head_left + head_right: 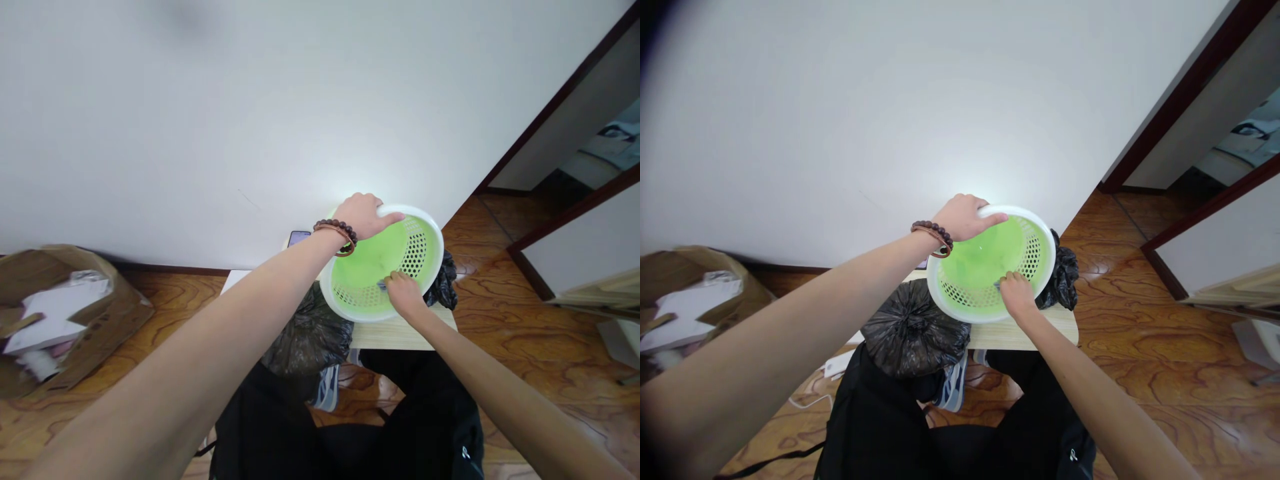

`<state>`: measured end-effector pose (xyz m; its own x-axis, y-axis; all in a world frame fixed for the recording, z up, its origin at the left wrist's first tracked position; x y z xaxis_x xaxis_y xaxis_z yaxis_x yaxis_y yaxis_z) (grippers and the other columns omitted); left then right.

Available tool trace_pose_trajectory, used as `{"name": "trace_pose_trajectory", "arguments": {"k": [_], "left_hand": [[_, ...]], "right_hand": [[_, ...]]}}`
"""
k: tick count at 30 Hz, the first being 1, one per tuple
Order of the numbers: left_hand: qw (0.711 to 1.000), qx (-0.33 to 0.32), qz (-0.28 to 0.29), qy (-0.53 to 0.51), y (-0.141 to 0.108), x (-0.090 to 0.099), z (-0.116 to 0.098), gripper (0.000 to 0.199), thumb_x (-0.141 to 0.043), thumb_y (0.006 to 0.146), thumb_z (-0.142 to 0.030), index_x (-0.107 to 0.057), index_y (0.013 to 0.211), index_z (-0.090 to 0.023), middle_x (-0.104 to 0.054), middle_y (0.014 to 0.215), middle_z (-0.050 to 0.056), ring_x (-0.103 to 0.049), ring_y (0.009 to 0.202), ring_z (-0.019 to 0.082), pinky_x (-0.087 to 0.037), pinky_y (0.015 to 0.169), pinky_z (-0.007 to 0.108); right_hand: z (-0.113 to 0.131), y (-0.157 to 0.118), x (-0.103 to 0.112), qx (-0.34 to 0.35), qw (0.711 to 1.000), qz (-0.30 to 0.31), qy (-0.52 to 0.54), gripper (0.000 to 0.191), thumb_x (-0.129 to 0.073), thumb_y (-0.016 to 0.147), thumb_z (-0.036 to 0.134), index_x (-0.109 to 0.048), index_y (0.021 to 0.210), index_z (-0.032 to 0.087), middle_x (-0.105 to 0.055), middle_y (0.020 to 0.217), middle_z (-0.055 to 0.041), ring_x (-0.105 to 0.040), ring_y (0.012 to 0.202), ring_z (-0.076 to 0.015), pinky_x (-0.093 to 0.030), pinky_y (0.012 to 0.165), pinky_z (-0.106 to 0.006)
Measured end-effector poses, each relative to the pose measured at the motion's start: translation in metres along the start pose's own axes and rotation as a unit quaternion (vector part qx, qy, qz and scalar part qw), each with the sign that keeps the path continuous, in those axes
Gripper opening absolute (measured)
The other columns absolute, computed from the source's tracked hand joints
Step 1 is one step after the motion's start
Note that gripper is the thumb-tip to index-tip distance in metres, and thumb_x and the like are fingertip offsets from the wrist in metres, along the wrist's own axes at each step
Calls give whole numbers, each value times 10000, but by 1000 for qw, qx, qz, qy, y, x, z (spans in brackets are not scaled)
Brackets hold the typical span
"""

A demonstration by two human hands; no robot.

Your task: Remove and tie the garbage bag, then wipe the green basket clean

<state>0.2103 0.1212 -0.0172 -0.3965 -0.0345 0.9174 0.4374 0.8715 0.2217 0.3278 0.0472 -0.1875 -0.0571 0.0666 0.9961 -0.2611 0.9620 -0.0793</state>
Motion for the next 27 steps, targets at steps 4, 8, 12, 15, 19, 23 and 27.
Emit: {"name": "trace_pose_trajectory", "arguments": {"k": [4, 8, 12, 15, 19, 23, 27], "left_hand": [[1000, -4, -2, -8, 1, -3, -2, 682, -309, 742, -704, -656, 897, -137, -638, 800, 136, -586, 789, 241, -416, 710, 348], [1000, -6, 6, 2, 2, -5, -1, 692, -304, 727, -724, -656, 853, -142, -637, 801, 136, -581, 771, 235, -416, 694, 343], [1000, -10, 10, 8, 2, -4, -1, 694, -302, 717, -735, -652, 830, -147, -635, 774, 130, -579, 739, 232, -416, 666, 336], [1000, -7, 9, 9, 2, -4, -2, 684, -314, 719, -728, -653, 851, -149, -636, 776, 127, -580, 756, 232, -416, 673, 330], [1000, -3, 9, 3, 2, -4, -2, 688, -321, 717, -727, -655, 873, -146, -637, 788, 128, -584, 766, 229, -418, 680, 325], [1000, -6, 15, 4, 2, -5, -3, 680, -321, 723, -719, -657, 867, -145, -642, 805, 137, -585, 765, 236, -420, 683, 334], [1000, -9, 11, 8, 1, -3, -1, 682, -318, 725, -718, -660, 856, -142, -638, 796, 140, -584, 760, 236, -419, 684, 338]], "right_hand": [[19, -4, -17, -20, 998, 30, 47, 271, -435, 818, 100, -642, 991, 129, -606, 972, -141, -541, 955, -219, -387, 803, -291], [67, -5, -16, -2, 983, 20, 185, 257, -495, 799, 197, -637, 1011, 166, -642, 934, -93, -577, 856, -195, -383, 753, -266], [78, -2, -1, 45, 964, 14, 262, 245, -477, 812, 210, -635, 998, 188, -651, 884, -41, -576, 793, -159, -381, 703, -226], [47, 0, 9, 45, 981, -16, 190, 296, -463, 800, 140, -618, 1050, 168, -623, 956, -71, -551, 887, -170, -374, 785, -234], [-1, 0, 1, -4, 999, -14, 46, 321, -415, 808, 80, -617, 1052, 131, -591, 997, -137, -504, 997, -220, -368, 847, -288], [7, -6, -19, -29, 998, 28, 54, 316, -444, 803, 92, -614, 1065, 138, -595, 1016, -138, -505, 1010, -220, -368, 863, -298], [59, -9, -23, -13, 984, 5, 177, 308, -489, 806, 169, -609, 1090, 172, -613, 988, -92, -550, 918, -195, -378, 830, -273]]}}
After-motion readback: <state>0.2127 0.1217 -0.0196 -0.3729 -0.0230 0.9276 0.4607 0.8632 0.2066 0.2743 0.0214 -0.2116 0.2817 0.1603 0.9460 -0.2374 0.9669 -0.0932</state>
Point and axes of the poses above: each hand's wrist, its own y-axis towards the middle knuckle, its own x-axis out of the back of the hand, z = x × y, the point moved 6 cm from there along y, towards the middle knuckle
